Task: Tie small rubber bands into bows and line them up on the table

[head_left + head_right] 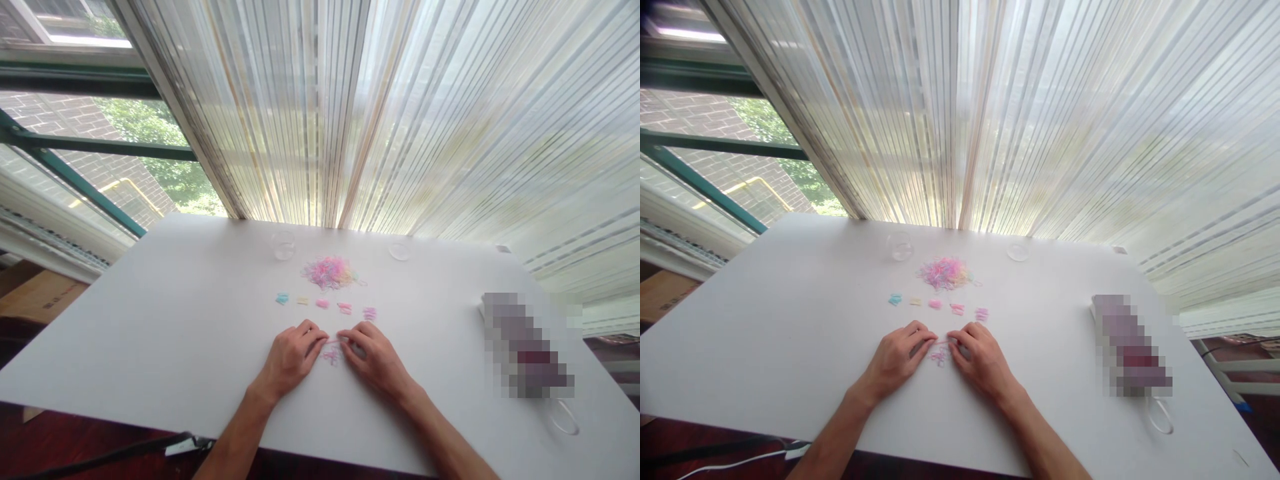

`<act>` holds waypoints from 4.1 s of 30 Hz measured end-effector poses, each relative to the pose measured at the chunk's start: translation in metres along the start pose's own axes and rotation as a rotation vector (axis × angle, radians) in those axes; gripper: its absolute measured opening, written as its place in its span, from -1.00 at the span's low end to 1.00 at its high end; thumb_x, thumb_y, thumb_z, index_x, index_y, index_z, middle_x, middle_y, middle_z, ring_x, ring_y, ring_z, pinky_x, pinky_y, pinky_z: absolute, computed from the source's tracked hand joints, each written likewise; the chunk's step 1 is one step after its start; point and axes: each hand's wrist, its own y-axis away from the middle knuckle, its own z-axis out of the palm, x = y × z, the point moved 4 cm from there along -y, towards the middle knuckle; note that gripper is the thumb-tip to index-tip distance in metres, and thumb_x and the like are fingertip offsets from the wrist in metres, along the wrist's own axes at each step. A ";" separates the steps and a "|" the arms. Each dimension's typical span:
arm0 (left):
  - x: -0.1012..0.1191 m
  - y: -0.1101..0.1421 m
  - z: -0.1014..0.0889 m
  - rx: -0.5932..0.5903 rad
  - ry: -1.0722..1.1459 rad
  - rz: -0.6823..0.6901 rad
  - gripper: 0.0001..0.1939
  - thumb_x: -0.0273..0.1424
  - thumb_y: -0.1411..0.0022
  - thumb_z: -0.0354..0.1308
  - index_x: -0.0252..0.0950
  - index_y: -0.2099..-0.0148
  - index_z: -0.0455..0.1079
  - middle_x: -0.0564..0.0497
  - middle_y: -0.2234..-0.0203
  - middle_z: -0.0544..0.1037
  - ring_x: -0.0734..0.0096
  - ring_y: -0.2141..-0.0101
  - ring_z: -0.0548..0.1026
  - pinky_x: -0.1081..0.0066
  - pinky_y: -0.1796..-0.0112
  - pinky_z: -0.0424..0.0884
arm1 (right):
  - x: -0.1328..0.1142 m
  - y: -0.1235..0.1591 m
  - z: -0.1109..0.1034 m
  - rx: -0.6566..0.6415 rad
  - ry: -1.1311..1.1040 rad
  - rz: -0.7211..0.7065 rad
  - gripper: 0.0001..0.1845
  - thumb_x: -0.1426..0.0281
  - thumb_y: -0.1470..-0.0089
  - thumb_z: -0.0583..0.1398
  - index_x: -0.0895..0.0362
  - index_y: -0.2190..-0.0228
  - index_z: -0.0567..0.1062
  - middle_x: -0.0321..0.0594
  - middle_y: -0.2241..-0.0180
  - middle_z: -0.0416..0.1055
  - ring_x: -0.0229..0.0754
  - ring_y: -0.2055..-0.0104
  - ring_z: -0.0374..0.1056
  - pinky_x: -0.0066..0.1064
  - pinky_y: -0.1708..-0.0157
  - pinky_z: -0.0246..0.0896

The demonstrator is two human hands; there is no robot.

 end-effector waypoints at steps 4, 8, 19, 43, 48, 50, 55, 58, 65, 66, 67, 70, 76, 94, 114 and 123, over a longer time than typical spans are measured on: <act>0.000 0.000 -0.001 -0.001 0.018 -0.003 -0.86 -0.40 -0.37 0.13 -0.22 0.10 0.51 0.00 0.29 0.56 0.42 0.39 0.52 0.44 0.33 0.43 | 0.000 -0.002 0.003 -0.004 0.039 0.006 -0.89 0.45 -0.24 0.21 0.06 0.26 0.56 -0.21 0.38 0.43 -0.15 0.33 0.38 -0.32 0.33 0.35; 0.000 0.000 0.000 -0.002 0.009 -0.008 -0.88 -0.37 -0.34 0.18 -0.21 0.11 0.51 0.01 0.29 0.57 0.41 0.39 0.52 0.43 0.32 0.44 | -0.001 -0.002 0.006 -0.013 0.058 -0.030 -0.89 0.45 -0.27 0.17 0.08 0.28 0.51 -0.20 0.38 0.43 -0.14 0.33 0.35 -0.31 0.32 0.32; -0.001 0.001 -0.001 0.015 0.071 -0.010 -0.90 -0.42 -0.34 0.20 -0.21 0.13 0.52 0.03 0.30 0.57 0.41 0.37 0.53 0.43 0.32 0.44 | 0.000 0.000 0.004 0.013 -0.069 -0.025 -0.87 0.47 -0.30 0.11 0.09 0.26 0.46 -0.20 0.37 0.39 -0.15 0.33 0.36 -0.35 0.35 0.34; 0.004 -0.001 -0.005 0.083 0.268 0.055 -0.90 -0.46 -0.36 0.18 -0.25 0.13 0.52 0.00 0.32 0.57 0.43 0.34 0.54 0.47 0.30 0.46 | -0.003 0.001 0.003 0.028 -0.167 -0.043 -0.90 0.46 -0.25 0.18 0.09 0.19 0.47 -0.21 0.37 0.41 -0.19 0.34 0.36 -0.38 0.34 0.35; 0.006 -0.002 -0.006 0.084 0.291 0.056 -0.89 -0.46 -0.38 0.16 -0.26 0.13 0.52 -0.01 0.34 0.57 0.43 0.34 0.54 0.47 0.30 0.46 | -0.003 0.001 0.003 0.041 -0.169 -0.052 -0.90 0.45 -0.26 0.18 0.08 0.18 0.49 -0.21 0.37 0.42 -0.20 0.34 0.37 -0.38 0.33 0.37; 0.006 -0.002 -0.006 0.080 0.294 0.055 -0.89 -0.45 -0.39 0.16 -0.26 0.14 0.52 -0.01 0.34 0.57 0.43 0.33 0.54 0.48 0.31 0.46 | -0.003 0.001 0.002 0.042 -0.163 -0.043 -0.91 0.45 -0.27 0.18 0.08 0.22 0.50 -0.22 0.38 0.41 -0.21 0.35 0.36 -0.39 0.34 0.37; 0.005 -0.001 -0.005 0.082 0.278 0.037 -0.92 -0.44 -0.37 0.18 -0.25 0.13 0.51 0.00 0.33 0.57 0.44 0.35 0.53 0.50 0.35 0.45 | -0.003 0.001 0.000 0.038 -0.161 -0.037 -0.92 0.45 -0.27 0.18 0.08 0.24 0.50 -0.22 0.39 0.42 -0.21 0.35 0.36 -0.40 0.34 0.36; 0.004 -0.001 -0.004 0.077 0.263 0.030 -0.91 -0.46 -0.35 0.20 -0.24 0.12 0.51 0.01 0.32 0.56 0.46 0.37 0.52 0.51 0.37 0.43 | -0.003 0.001 0.000 0.043 -0.158 -0.039 -0.92 0.45 -0.27 0.18 0.08 0.25 0.50 -0.22 0.40 0.42 -0.20 0.36 0.36 -0.39 0.35 0.35; 0.005 -0.001 -0.006 0.086 0.254 0.033 -0.90 -0.48 -0.35 0.18 -0.24 0.14 0.50 0.02 0.33 0.56 0.46 0.36 0.52 0.52 0.38 0.43 | -0.002 0.002 0.000 0.045 -0.159 -0.032 -0.92 0.44 -0.27 0.18 0.08 0.24 0.50 -0.22 0.40 0.43 -0.20 0.36 0.37 -0.37 0.35 0.36; 0.005 -0.002 -0.006 0.089 0.252 0.032 -0.90 -0.48 -0.35 0.17 -0.24 0.14 0.50 0.02 0.33 0.56 0.46 0.37 0.52 0.52 0.38 0.43 | -0.002 0.002 -0.001 0.046 -0.158 -0.033 -0.91 0.44 -0.27 0.18 0.07 0.24 0.50 -0.22 0.40 0.43 -0.20 0.36 0.37 -0.37 0.35 0.37; 0.005 -0.002 -0.006 0.092 0.249 0.032 -0.90 -0.48 -0.35 0.17 -0.24 0.14 0.50 0.01 0.33 0.56 0.46 0.37 0.52 0.52 0.39 0.43 | -0.002 0.001 -0.001 0.046 -0.157 -0.033 -0.91 0.44 -0.27 0.18 0.07 0.24 0.50 -0.22 0.40 0.43 -0.20 0.36 0.37 -0.37 0.35 0.37; 0.006 -0.003 -0.007 0.101 0.240 0.031 -0.90 -0.47 -0.35 0.17 -0.25 0.15 0.51 0.01 0.34 0.56 0.46 0.38 0.52 0.52 0.40 0.43 | -0.002 0.001 -0.001 0.046 -0.156 -0.030 -0.91 0.44 -0.27 0.17 0.08 0.24 0.50 -0.22 0.39 0.43 -0.20 0.36 0.37 -0.38 0.35 0.37; 0.006 -0.002 -0.009 0.086 0.243 0.020 -0.92 -0.46 -0.35 0.17 -0.25 0.16 0.50 0.01 0.34 0.56 0.45 0.37 0.53 0.51 0.38 0.44 | 0.000 0.002 -0.001 0.048 -0.155 -0.015 -0.91 0.44 -0.26 0.17 0.08 0.25 0.51 -0.22 0.39 0.43 -0.20 0.36 0.37 -0.37 0.34 0.37; 0.007 -0.004 -0.009 0.098 0.223 0.029 -0.89 -0.47 -0.36 0.14 -0.26 0.18 0.51 0.00 0.36 0.57 0.45 0.36 0.54 0.53 0.40 0.44 | 0.002 0.003 -0.003 0.036 -0.141 0.007 -0.90 0.44 -0.25 0.17 0.08 0.23 0.51 -0.22 0.38 0.42 -0.19 0.34 0.39 -0.36 0.33 0.38; 0.006 0.001 -0.005 0.006 0.122 0.020 -0.86 -0.33 -0.22 0.33 -0.21 0.16 0.53 0.02 0.33 0.59 0.38 0.40 0.54 0.41 0.32 0.46 | 0.017 -0.020 -0.030 0.194 0.015 0.166 -0.85 0.32 -0.25 0.23 0.00 0.28 0.64 -0.22 0.41 0.41 -0.14 0.34 0.41 -0.31 0.35 0.40; 0.005 0.002 -0.005 0.012 0.106 0.029 -0.89 -0.33 -0.24 0.30 -0.22 0.19 0.53 0.02 0.34 0.59 0.40 0.40 0.55 0.44 0.34 0.46 | 0.033 -0.036 -0.016 0.179 0.159 0.174 -0.77 0.25 -0.27 0.21 0.02 0.33 0.66 -0.21 0.47 0.39 -0.11 0.39 0.37 -0.26 0.38 0.34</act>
